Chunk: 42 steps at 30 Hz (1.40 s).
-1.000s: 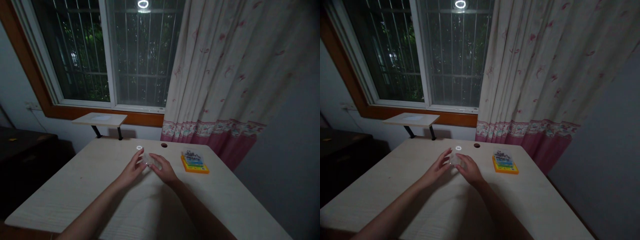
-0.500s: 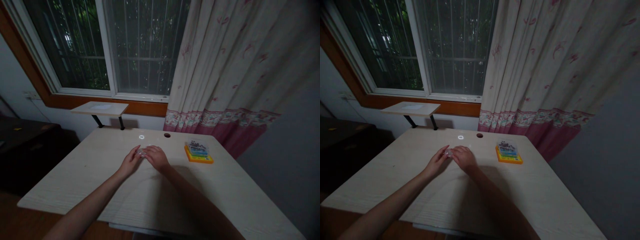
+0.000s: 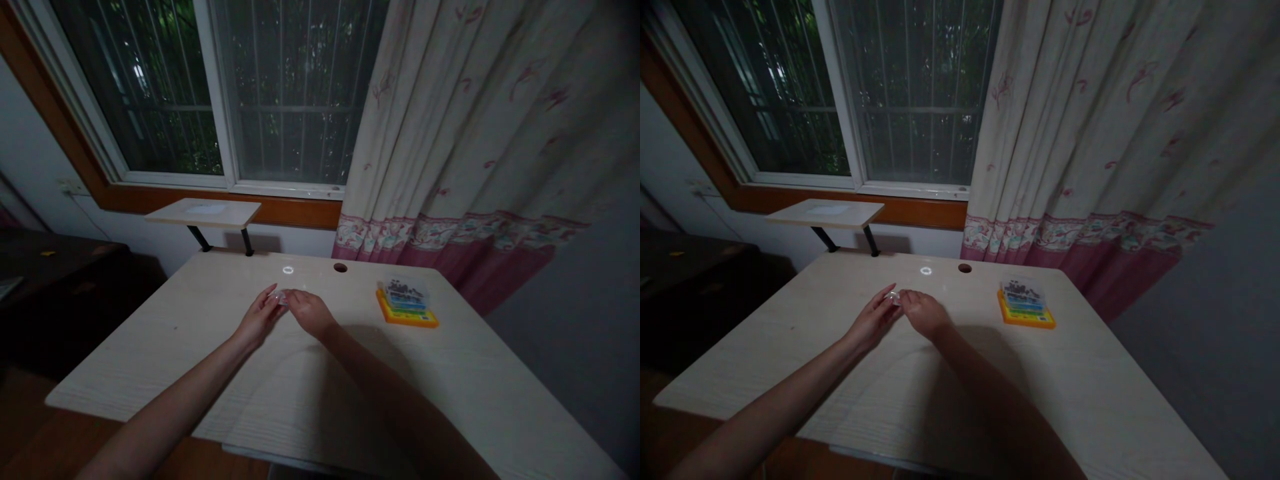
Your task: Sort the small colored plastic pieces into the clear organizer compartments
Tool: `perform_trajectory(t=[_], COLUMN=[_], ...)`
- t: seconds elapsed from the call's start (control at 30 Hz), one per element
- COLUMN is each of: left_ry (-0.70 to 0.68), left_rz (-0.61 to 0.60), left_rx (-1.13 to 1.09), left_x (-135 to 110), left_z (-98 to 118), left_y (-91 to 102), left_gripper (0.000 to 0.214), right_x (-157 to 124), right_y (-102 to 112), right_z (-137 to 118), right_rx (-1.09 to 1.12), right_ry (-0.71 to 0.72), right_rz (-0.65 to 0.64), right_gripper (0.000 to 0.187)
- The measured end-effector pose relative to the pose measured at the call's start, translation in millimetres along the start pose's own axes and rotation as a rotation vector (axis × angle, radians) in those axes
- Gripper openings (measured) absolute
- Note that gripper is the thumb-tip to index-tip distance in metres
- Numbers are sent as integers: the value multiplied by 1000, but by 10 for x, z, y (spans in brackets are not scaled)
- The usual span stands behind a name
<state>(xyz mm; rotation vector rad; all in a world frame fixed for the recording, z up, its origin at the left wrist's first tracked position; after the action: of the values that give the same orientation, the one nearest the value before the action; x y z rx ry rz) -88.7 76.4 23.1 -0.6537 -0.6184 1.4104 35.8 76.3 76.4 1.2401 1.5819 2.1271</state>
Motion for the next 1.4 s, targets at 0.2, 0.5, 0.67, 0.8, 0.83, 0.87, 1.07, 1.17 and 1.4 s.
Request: perform_trajectory(t=[0.2, 0.5, 0.67, 0.8, 0.83, 0.87, 1.07, 1.17, 1.4], left_ry=[41, 53, 32, 45, 46, 50, 69, 54, -175], left_rz=[-34, -84, 2, 7, -1, -5, 14, 6, 12], left_rx=[-3, 65, -4, -62, -60, -52, 2, 39, 356], left_x=[45, -18, -5, -20, -26, -31, -57, -43, 110], left_z=[28, 187, 183, 253, 287, 321, 427, 440, 625], left_y=[176, 244, 262, 257, 253, 255, 389, 500, 864], left_gripper=[48, 54, 50, 46, 45, 44, 43, 46, 62], right_x=[90, 270, 206, 106, 84, 67, 45, 26, -394], right_y=[-97, -74, -135, -196, -213, -228, -262, -244, -87], right_z=[-10, 262, 374, 391, 390, 385, 304, 269, 513], right_rx=[-30, 249, 413, 335, 322, 319, 347, 384, 492], right_ry=[-62, -363, -580, -717, -733, -737, -660, -617, -611], right_rz=[-51, 59, 140, 62, 31, 3, -91, -112, -142], right_gripper=[30, 31, 32, 34, 34, 35, 35, 32, 38])
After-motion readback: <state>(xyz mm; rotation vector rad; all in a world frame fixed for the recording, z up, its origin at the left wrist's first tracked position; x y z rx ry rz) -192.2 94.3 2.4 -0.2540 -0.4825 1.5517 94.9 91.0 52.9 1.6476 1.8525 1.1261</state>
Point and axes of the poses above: each hand's wrist, its own x-axis towards the middle knuckle, its own y-axis out of the back of the hand, z = x × y, the point moved 7 cm from there along x, towards the middle knuckle, and after that the axes turned 14 degrees about -x, right-handed, at the moved point
